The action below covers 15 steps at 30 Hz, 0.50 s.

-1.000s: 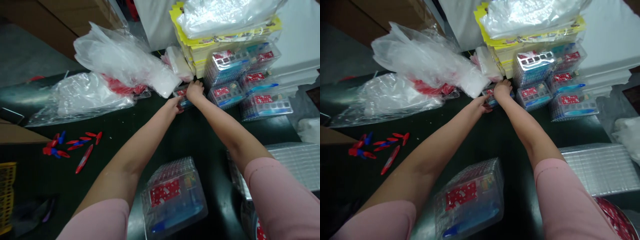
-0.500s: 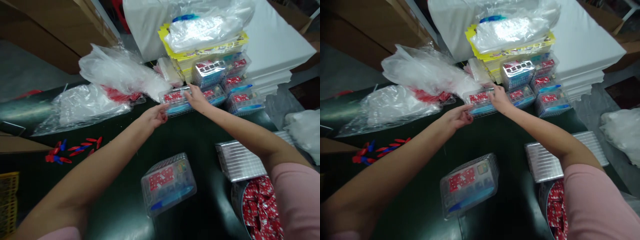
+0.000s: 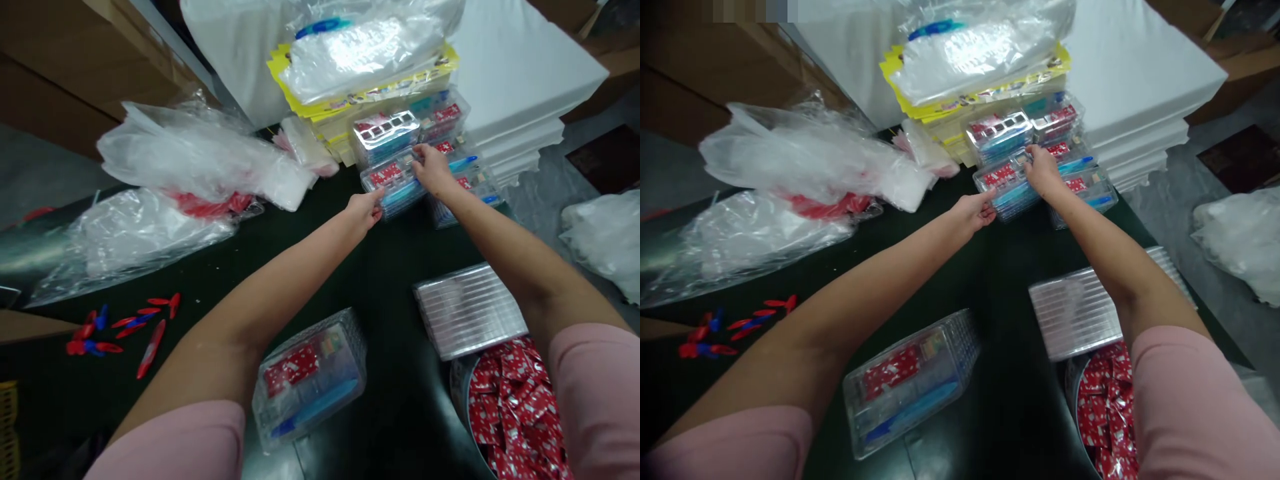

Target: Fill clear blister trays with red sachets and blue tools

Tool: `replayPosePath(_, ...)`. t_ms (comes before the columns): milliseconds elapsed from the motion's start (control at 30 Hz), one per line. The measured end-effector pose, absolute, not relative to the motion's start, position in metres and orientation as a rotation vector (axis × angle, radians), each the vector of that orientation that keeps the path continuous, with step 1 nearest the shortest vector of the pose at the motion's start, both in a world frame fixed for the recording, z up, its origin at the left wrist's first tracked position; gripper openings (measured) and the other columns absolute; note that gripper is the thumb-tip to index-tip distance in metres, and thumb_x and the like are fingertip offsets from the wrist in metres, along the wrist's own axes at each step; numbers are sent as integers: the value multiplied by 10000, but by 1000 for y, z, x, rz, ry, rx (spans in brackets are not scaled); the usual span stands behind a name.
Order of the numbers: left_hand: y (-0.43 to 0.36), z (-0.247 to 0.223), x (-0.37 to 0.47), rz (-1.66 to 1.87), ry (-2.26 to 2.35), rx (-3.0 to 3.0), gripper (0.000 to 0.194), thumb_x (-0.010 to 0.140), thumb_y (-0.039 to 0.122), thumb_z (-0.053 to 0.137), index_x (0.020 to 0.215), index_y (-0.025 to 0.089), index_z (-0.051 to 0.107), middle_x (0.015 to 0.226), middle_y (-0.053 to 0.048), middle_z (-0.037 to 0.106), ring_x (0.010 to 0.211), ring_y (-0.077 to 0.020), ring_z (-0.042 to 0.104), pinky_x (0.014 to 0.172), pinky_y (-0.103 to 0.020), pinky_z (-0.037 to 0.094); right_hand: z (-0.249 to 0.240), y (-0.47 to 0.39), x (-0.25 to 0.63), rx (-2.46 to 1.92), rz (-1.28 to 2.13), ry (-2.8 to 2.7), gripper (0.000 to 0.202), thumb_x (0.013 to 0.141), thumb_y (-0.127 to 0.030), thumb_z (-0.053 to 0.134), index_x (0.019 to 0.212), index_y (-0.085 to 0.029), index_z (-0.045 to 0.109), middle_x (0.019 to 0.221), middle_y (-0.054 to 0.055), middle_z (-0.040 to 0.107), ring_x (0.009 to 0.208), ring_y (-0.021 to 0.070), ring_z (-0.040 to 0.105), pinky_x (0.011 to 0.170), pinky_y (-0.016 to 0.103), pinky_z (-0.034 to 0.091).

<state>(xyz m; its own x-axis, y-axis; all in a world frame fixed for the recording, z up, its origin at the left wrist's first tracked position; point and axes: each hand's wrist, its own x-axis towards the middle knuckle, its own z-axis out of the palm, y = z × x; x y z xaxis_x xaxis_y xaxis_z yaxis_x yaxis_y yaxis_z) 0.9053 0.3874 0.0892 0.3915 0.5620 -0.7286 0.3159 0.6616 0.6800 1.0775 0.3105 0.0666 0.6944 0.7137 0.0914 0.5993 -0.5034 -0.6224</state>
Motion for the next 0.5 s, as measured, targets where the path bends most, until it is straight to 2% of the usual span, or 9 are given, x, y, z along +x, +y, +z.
replayPosePath(200, 391, 75, 919, 216, 1211, 974, 266, 833, 283, 704, 1065, 211, 596, 966, -85, 675, 957, -221, 628, 816, -347, 496, 66, 315, 1070, -2316, 221, -1079, 410, 970, -345, 395, 1300, -139, 523, 1291, 157, 563, 1292, 330, 454, 1106, 541, 334)
replayPosePath(400, 393, 70, 923, 246, 1156, 1095, 183, 826, 222, 690, 986, 173, 616, 1083, -123, 669, 1055, -255, 614, 901, -376, 466, 61, 315, 1061, -2322, 264, -1148, 364, 982, -305, 343, 1192, -129, 583, 1346, 173, 517, 1299, 335, 425, 1114, 550, 312)
replayPosePath(500, 397, 71, 919, 250, 1106, 1083, 346, 782, 204, 735, 1100, 170, 603, 1181, -147, 639, 1170, -308, 558, 959, -418, 433, 59, 314, 1061, -2313, 288, -1132, 357, 980, -319, 364, 1194, -135, 582, 1370, 175, 504, 1312, 342, 413, 1110, 575, 306)
